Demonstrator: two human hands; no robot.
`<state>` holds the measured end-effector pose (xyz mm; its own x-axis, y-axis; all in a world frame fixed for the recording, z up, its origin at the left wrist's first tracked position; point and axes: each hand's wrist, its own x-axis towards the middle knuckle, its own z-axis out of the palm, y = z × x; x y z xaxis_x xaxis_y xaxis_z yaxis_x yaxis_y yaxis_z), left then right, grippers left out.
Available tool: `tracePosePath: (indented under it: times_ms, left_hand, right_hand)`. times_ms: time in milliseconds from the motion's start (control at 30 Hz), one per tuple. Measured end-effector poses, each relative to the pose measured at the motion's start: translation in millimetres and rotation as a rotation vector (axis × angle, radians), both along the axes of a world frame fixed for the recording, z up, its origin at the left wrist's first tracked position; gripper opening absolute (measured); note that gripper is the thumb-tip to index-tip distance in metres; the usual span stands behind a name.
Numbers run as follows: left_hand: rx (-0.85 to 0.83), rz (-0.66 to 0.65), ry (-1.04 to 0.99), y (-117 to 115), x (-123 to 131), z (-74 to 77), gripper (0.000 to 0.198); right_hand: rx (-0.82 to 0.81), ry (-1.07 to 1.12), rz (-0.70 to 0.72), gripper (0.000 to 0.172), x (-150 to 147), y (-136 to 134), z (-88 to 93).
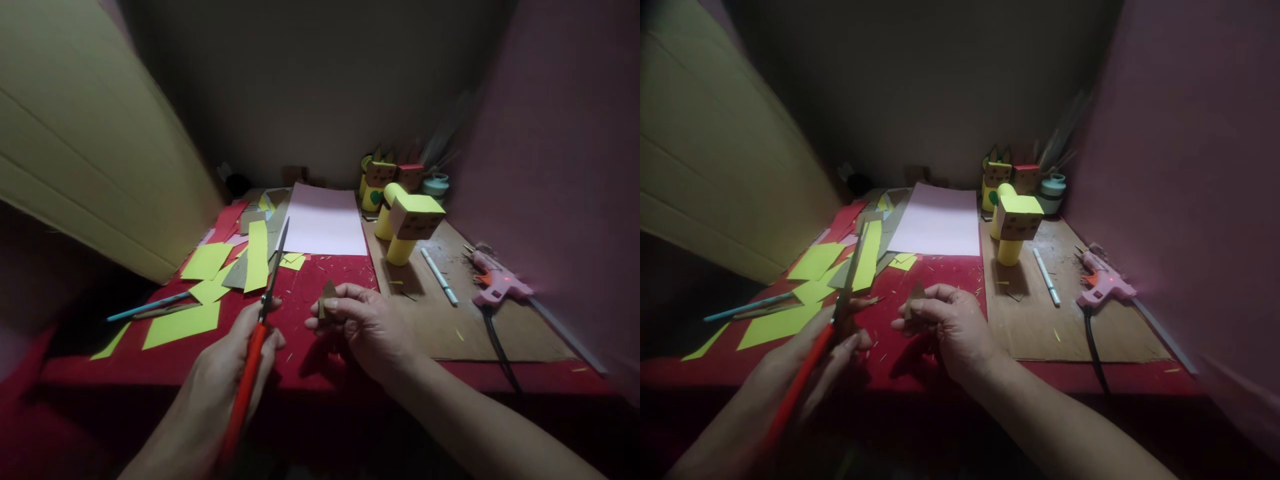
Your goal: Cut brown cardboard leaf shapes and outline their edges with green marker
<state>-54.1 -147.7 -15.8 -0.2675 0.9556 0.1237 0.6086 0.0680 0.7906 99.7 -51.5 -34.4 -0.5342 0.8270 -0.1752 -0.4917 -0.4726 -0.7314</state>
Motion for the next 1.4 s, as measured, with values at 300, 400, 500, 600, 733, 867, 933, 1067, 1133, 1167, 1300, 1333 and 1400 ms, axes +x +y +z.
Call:
tracePosePath:
  times_ms: [300,400,500,600,733,867,933,1067,1133,1167,1300,1333,1400]
  left_hand:
    - [0.012,0.025,-0.411,25,18,23.4,0.043]
    - [-0.011,-0.028,-0.485,29,19,26.2,0.042]
    - [-0.064,-0.068,-0.497,31,21,26.4,0.039]
    - [-0.094,-0.122,-0.485,32,19,22.0,0.037]
    - [-0.085,-0.156,-0.544,30,11,12.1,0.041]
    - [-0.068,-0.100,-0.517,26,9,10.1,0.048]
    - [-0.093,-0.059,-0.449,21,10,9.9,0.049]
    - [-0.072,0.014,-0.298,5,9,1.0,0.045]
    - [-0.102,0.045,-0.211,-6,4,-6.9,0.045]
    - [-0.106,0.043,-0.175,-11,0,-11.2,0.043]
    - [0.098,-0.156,0.216,-29,-13,-28.7,0.047]
    - [0.138,-0.118,0.288,-32,-14,-32.0,0.051]
    - [0.162,-0.098,0.360,-36,-13,-35.2,0.051]
  right_hand:
    - [0.067,-0.105,0.153,0.011,5,-5,-6.7]
    - [0.087,-0.153,0.201,0.009,6,-7,-6.5]
    - [0.086,-0.187,0.230,0.008,6,-10,-4.2]
    - [0.104,-0.195,0.251,0.007,7,-11,-3.2]
    - [0.072,-0.128,0.299,0.007,9,-8,-5.5]
    - [-0.018,-0.027,0.308,0.016,12,-4,-9.1]
    - [-0.032,0.004,0.284,0.018,14,-3,-10.5]
    - [-0.013,0.039,0.223,0.014,15,-2,-10.7]
    - [0.017,0.057,0.181,0.012,15,-2,-10.0]
    - [0.034,0.060,0.155,0.011,15,-2,-9.6]
    - [0.073,0.041,0.077,0.009,13,-1,-9.6]
    - [0.077,0.043,0.069,0.009,13,-1,-10.0]
    - [0.083,0.062,0.061,0.008,13,-1,-10.7]
